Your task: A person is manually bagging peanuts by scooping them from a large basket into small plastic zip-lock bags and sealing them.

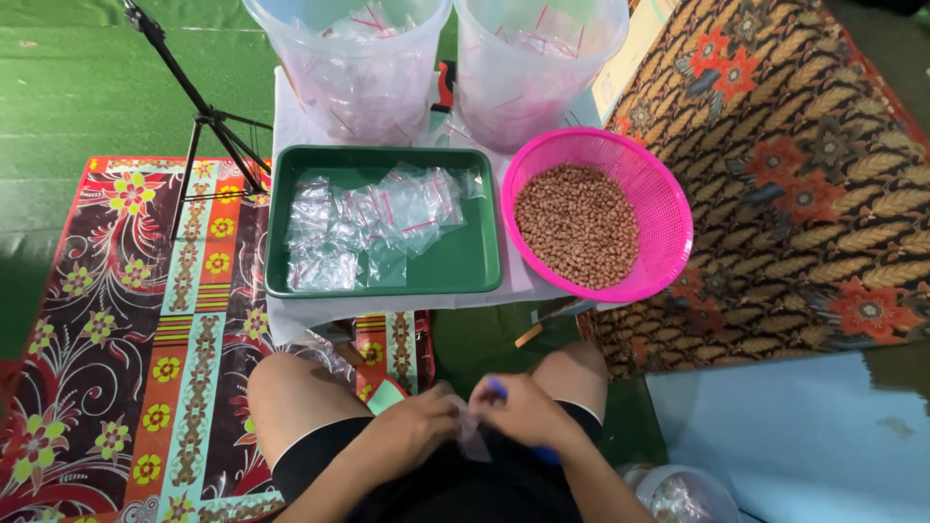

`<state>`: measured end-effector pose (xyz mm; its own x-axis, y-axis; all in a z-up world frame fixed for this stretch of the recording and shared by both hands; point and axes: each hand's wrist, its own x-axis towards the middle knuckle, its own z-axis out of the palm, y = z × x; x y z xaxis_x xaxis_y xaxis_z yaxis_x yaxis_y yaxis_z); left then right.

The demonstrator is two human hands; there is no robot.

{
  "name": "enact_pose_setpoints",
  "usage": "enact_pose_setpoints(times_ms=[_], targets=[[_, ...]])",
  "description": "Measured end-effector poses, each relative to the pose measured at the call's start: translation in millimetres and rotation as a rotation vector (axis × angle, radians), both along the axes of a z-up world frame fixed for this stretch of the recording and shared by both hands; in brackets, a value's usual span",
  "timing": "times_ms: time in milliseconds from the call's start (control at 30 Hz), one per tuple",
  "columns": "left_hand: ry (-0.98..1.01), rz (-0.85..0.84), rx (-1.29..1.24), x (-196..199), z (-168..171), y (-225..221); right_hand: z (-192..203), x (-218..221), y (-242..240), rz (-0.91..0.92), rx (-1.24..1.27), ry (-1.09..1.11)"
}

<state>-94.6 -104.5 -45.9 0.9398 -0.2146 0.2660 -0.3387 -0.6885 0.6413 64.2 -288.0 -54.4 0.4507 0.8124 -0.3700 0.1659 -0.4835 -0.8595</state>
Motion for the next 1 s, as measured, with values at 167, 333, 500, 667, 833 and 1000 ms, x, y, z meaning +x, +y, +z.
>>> enact_pose_setpoints(times_ms=[167, 333, 500, 667, 833, 1000], targets=[[-0.035, 0.183, -0.004, 0, -15, 15, 15, 37, -29, -0.334, 0.647, 0.588], [-0.072, 0.288, -0.115, -3, -13, 35, 38, 76, -53, -0.618, 0.830, -0.117], [-0.250, 0.458, -0.054, -4, -11, 45, 61, 112, -38, -0.746, 0.793, -0.627], [-0.252, 0.483, 0.058, -8, -11, 51, 54, 121, -31, -0.590, 0.552, -1.082], [-0.225, 0.465, 0.084, -11, -5, 48, 54, 115, -17, -0.520, 0.471, -1.172], [-0.211, 0.469, 0.098, -10, -1, 48, 53, 120, -19, -0.519, 0.490, -1.104]])
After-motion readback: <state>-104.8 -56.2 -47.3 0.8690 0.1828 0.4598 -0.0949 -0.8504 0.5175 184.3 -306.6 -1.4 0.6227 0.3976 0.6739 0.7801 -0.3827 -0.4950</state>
